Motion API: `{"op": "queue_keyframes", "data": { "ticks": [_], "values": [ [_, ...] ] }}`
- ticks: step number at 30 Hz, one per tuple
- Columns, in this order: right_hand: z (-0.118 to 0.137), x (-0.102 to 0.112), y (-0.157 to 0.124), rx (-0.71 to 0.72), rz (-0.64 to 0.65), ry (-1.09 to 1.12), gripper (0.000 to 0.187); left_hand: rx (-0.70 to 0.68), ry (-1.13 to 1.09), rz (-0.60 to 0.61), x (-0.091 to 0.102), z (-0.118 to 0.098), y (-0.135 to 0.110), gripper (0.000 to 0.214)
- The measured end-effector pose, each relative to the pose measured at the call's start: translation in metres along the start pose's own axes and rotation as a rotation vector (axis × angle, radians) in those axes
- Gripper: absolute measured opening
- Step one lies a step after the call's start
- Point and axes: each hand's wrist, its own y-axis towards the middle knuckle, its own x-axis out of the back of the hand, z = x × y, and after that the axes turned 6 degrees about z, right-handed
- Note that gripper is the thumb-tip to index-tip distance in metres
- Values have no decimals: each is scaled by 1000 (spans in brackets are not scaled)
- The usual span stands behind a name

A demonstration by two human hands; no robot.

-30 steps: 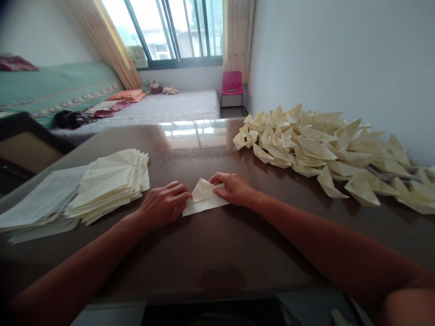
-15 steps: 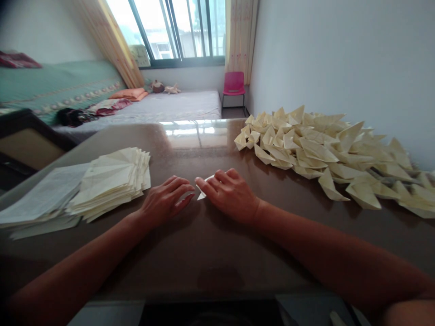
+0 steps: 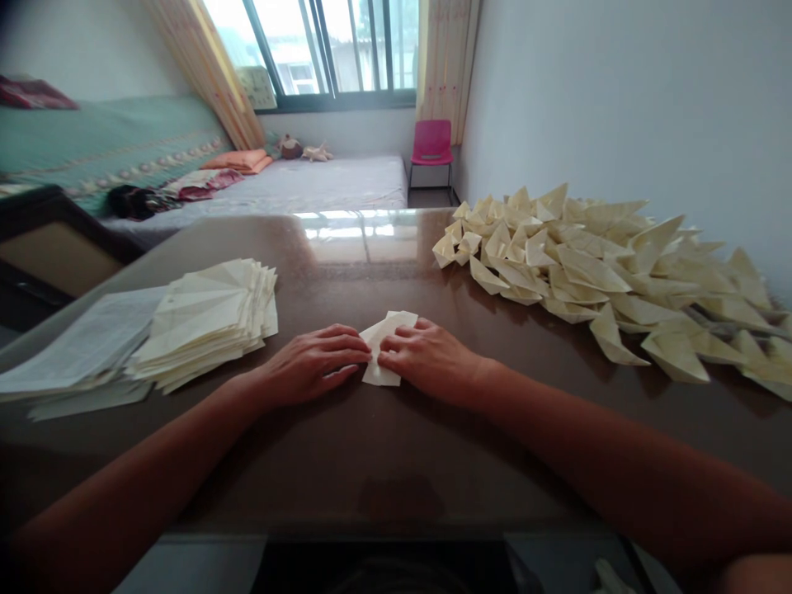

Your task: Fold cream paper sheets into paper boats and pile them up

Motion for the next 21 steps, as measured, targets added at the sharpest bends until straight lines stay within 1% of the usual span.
{"op": "queue_keyframes", "data": {
  "ticks": [3, 5, 7, 11, 12, 14, 16, 17, 18, 19, 21],
  "values": [
    [-4, 4, -4, 40, 31, 64, 29, -23, 59, -11, -3, -7, 2, 28],
    [-7, 4, -5, 61, 26, 139, 36, -28, 136, -41, -6, -14, 5, 34],
    [-10, 5, -4, 79, 14, 230, 37, -31, 228, -69, -11, -20, 8, 37],
    [-19, 1, 1, 90, -29, 409, 34, -12, 399, -98, -16, -31, 15, 33],
    [-22, -2, 3, 66, -47, 436, 32, -10, 433, -92, -16, -34, 16, 30],
    [-29, -8, 7, -56, -133, 432, 26, -3, 477, -60, -16, -38, 17, 23],
    [-38, -15, 9, -227, -281, 347, 22, 13, 481, -18, -16, -41, 17, 17],
    [-43, -19, 9, -269, -331, 305, 21, 23, 472, -1, -16, -41, 17, 15],
    [-47, -21, 9, -290, -359, 282, 22, 28, 459, 12, -15, -40, 16, 14],
    [-50, -24, 9, -288, -360, 278, 23, 28, 443, 24, -13, -38, 15, 14],
    [-54, -27, 7, -258, -321, 305, 21, 15, 403, 57, -7, -32, 10, 13]
  ]
}}
